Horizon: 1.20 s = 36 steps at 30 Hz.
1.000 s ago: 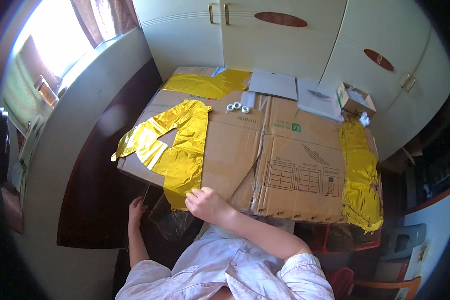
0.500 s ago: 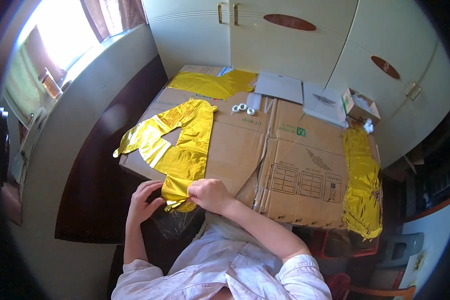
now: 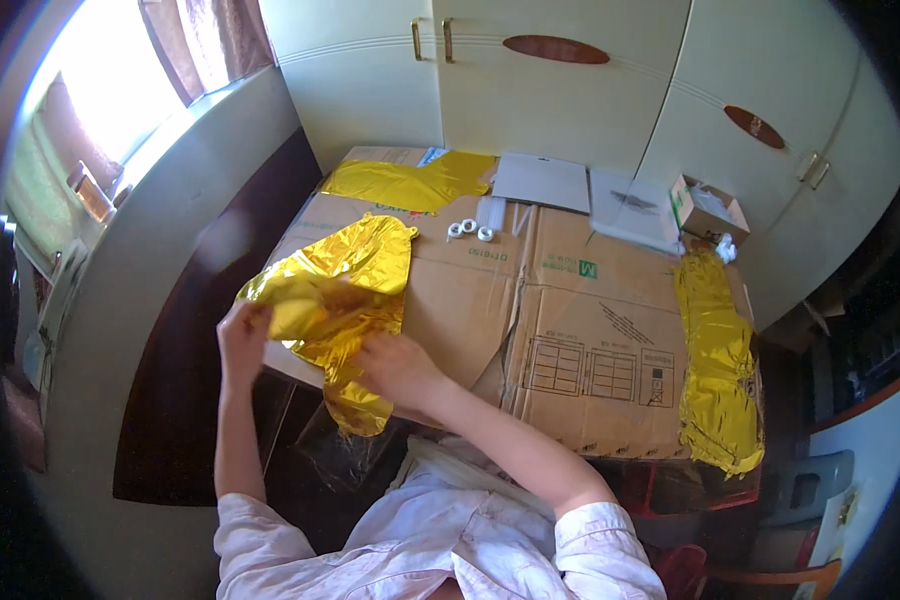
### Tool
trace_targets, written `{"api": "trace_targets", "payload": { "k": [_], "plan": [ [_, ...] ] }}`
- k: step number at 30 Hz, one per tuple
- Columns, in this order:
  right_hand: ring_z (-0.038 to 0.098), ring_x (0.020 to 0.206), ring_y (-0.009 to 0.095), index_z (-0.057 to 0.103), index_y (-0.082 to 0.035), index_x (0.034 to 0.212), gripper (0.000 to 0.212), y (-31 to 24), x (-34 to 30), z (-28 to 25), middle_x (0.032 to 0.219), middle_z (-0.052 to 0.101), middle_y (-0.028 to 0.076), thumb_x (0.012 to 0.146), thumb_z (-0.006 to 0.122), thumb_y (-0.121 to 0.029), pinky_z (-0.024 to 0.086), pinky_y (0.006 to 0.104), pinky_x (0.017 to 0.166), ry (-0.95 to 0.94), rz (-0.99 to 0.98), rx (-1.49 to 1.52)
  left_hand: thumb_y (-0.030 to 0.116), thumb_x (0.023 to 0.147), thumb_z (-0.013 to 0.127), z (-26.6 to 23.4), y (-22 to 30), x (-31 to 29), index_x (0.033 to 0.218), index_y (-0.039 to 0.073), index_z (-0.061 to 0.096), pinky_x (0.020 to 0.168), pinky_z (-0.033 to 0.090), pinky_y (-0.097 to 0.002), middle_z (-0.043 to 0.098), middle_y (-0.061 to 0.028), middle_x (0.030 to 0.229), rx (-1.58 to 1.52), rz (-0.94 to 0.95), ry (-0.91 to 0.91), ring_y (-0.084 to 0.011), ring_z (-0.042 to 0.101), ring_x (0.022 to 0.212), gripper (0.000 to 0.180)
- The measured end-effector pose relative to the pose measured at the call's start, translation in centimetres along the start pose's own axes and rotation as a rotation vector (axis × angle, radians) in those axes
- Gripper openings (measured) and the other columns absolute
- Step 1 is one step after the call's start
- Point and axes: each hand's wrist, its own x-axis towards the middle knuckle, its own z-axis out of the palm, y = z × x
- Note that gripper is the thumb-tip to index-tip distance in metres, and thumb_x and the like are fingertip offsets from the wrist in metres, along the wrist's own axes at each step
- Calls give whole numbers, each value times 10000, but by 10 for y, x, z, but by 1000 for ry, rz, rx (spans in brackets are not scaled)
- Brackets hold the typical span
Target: Unfolding and arranging gold metallic foil balloons on a workspace table.
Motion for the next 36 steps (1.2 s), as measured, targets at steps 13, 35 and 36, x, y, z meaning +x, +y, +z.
{"api": "trace_targets", "payload": {
  "k": [13,35,36],
  "plan": [
    [274,1393,365,471,-110,1358,664,65,29,13,1453,387,181,875,501,-564,168,489,1164,-222,268,-204,136,918,595,-153,-207,135,760,130,526,367,249,-205,469,43,578,-457,-332,459,-38,398,438,173],
    [248,1396,360,458,-121,1355,703,68,29,17,1453,340,195,844,522,-600,160,508,1161,-199,267,-181,636,880,490,-444,-100,268,1177,111,641,845,480,-393,681,-123,1077,1021,-192,958,-323,631,1006,622],
    [231,1407,351,441,-128,1374,706,66,30,16,1470,324,185,854,503,-602,142,499,1167,-235,282,-187,606,886,493,-448,-99,265,1162,108,636,834,483,-393,679,-123,1065,1042,-217,953,-319,633,995,588]
  ]
}}
